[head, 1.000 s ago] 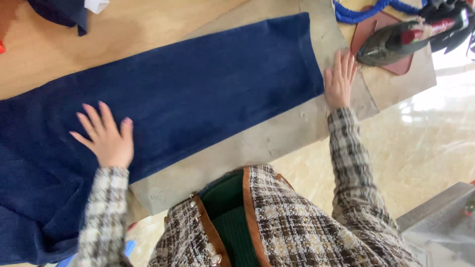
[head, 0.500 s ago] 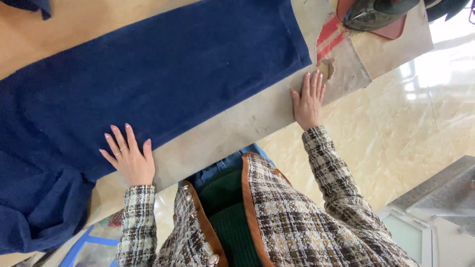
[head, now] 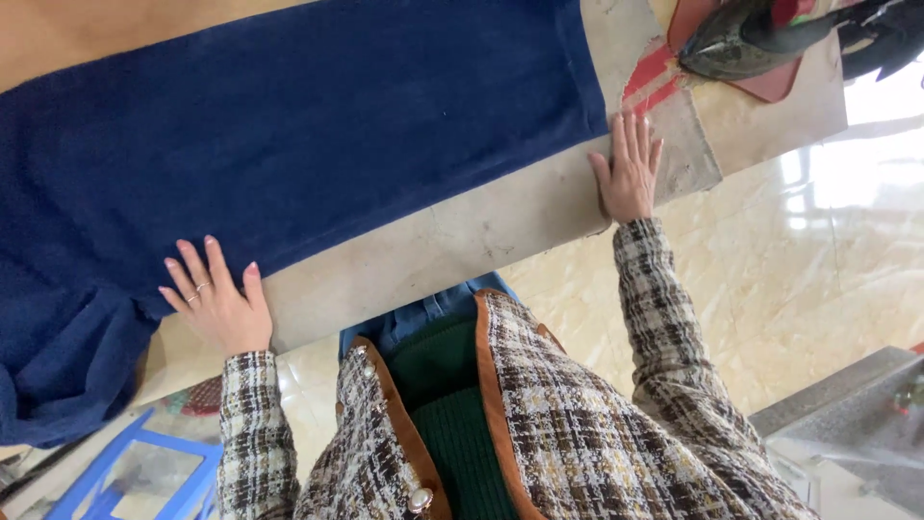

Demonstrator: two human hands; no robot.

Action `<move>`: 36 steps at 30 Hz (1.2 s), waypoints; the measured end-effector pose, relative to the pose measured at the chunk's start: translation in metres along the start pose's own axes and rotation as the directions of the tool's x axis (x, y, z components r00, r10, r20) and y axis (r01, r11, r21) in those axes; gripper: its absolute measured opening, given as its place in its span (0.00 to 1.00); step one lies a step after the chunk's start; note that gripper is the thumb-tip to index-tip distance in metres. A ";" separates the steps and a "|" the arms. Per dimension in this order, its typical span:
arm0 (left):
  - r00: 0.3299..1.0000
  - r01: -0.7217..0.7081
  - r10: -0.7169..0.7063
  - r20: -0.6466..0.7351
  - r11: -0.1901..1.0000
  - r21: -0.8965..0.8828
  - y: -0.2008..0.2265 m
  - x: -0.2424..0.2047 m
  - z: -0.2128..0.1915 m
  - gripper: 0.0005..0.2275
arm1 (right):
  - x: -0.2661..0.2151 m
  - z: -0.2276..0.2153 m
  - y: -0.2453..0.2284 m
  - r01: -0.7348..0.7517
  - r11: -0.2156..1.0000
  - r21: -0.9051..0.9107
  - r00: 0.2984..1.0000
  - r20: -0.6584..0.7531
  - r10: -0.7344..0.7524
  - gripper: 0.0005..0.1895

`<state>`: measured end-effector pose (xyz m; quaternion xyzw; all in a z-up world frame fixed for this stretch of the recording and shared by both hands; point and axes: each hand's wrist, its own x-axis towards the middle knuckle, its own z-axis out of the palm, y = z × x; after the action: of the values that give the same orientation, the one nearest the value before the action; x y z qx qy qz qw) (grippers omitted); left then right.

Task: The person folds a large piece of dark blue fabric on a wooden table. They repeatedly smooth the fabric with their hands, fold it in half lengthwise, and then fold it again to create a compact rectangular shape.

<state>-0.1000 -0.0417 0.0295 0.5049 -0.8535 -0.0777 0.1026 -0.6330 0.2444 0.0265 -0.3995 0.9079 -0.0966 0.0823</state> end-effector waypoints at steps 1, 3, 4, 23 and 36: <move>1.000 0.011 -0.011 -0.003 1.000 0.001 -0.003 -0.008 0.001 0.27 | -0.004 0.000 0.003 0.012 1.000 -0.001 1.000 0.002 -0.012 0.37; 0.992 0.048 -0.054 -0.110 0.997 -0.064 -0.009 -0.023 0.003 0.28 | -0.010 0.002 0.009 -0.069 0.992 0.102 0.998 0.011 0.068 0.34; 0.991 0.057 -0.064 -0.114 0.996 -0.062 -0.006 -0.029 -0.002 0.28 | -0.013 0.004 0.009 -0.059 0.993 0.103 0.998 0.013 0.058 0.34; 0.498 0.523 -0.666 -0.555 0.741 -0.421 -0.113 -0.163 -0.021 0.34 | 0.068 0.000 0.015 -0.215 0.905 0.368 0.971 0.183 0.156 0.21; 0.728 0.195 -0.363 -0.581 0.923 -0.332 -0.075 -0.120 -0.033 0.18 | 0.045 0.065 0.113 0.025 0.995 0.099 0.931 -0.364 0.013 0.10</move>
<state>0.0281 0.0264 0.0321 0.6077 -0.6656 -0.0239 0.4326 -0.7284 0.2781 -0.0669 -0.3726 0.9001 -0.2154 -0.0674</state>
